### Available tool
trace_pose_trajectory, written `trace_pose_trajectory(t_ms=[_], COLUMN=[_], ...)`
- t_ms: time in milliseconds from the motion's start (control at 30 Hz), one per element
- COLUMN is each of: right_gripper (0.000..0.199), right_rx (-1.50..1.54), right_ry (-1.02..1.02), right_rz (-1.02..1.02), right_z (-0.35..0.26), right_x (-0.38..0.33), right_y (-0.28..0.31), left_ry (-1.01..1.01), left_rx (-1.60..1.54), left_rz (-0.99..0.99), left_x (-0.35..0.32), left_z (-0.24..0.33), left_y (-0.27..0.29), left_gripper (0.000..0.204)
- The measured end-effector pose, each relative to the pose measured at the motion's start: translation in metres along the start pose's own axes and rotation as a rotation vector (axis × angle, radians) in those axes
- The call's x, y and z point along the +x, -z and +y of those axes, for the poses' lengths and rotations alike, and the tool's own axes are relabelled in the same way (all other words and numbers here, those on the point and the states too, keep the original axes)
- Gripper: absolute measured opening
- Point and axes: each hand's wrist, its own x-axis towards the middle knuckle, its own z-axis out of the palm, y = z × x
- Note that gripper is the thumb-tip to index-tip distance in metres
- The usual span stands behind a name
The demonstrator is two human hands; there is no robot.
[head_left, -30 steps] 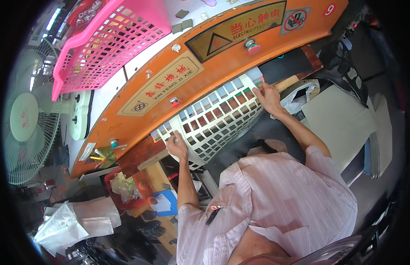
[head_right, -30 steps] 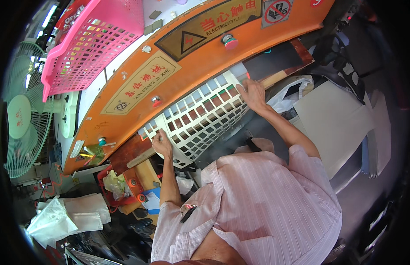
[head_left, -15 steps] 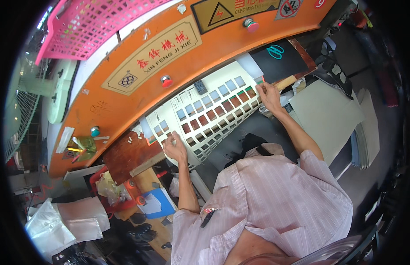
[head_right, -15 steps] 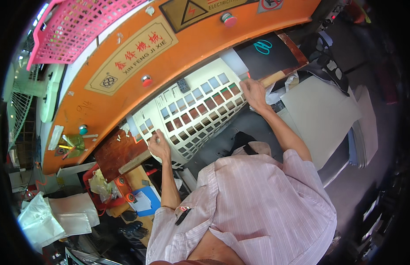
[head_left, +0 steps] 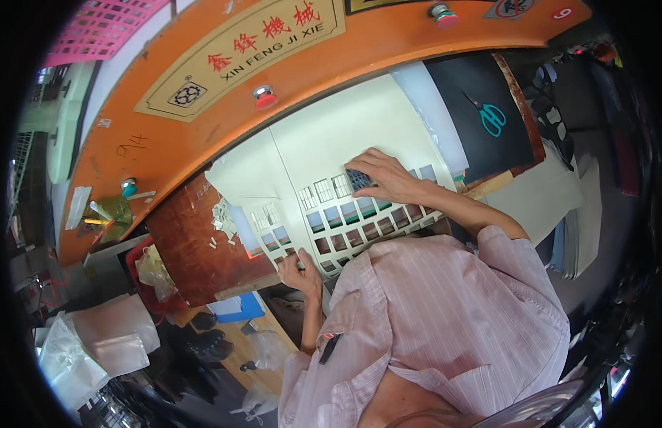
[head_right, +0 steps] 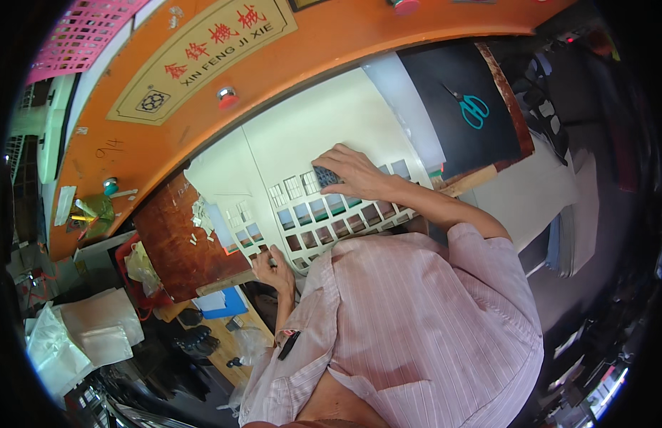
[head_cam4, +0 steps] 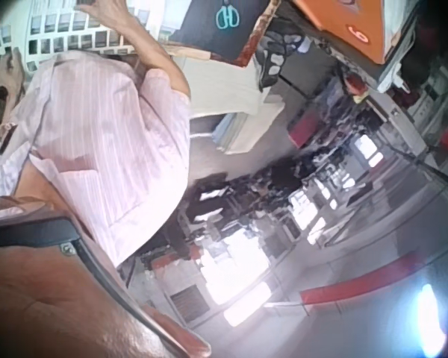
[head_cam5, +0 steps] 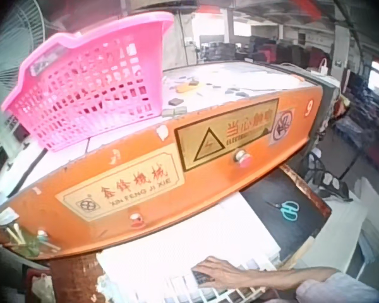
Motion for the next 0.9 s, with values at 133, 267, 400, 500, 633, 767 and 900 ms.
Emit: trace_pose_trajectory(t_ms=[133,267,400,500,633,767,900], right_gripper=[0.059,0.061,0.063,0.061,0.061,0.062,0.06], right_rx=[0.738,0.504,0.189,0.081,0.0,-0.041,-0.065], right_ry=[-0.576,-0.431,-0.094,-0.074,-0.031,0.018,0.02], right_rz=[-0.137,0.083,-0.028,-0.071,-0.026,0.029,0.187], right_z=[0.026,0.039,0.025,0.021,0.028,0.027,0.012], right_x=[0.009,0.017,0.001,-0.01,-0.02,-0.019,-0.018], right_y=[0.017,0.048,0.052,0.035,0.021,0.029,0.036], left_ry=[0.022,0.093,0.077,0.082,0.014,-0.009,-0.054], left_rx=[-0.011,0.032,0.03,0.009,-0.023,-0.014,-0.034], left_rz=[-0.044,-0.103,-0.129,-0.124,-0.061,-0.001,0.097], left_x=[-0.013,-0.009,-0.004,0.001,0.002,0.008,0.021], left_z=[-0.002,-0.005,0.003,0.005,-0.003,-0.003,0.004], left_y=[0.001,-0.001,0.001,0.003,-0.003,-0.009,-0.014], left_gripper=[0.016,0.018,0.023,0.023,0.024,0.023,0.02])
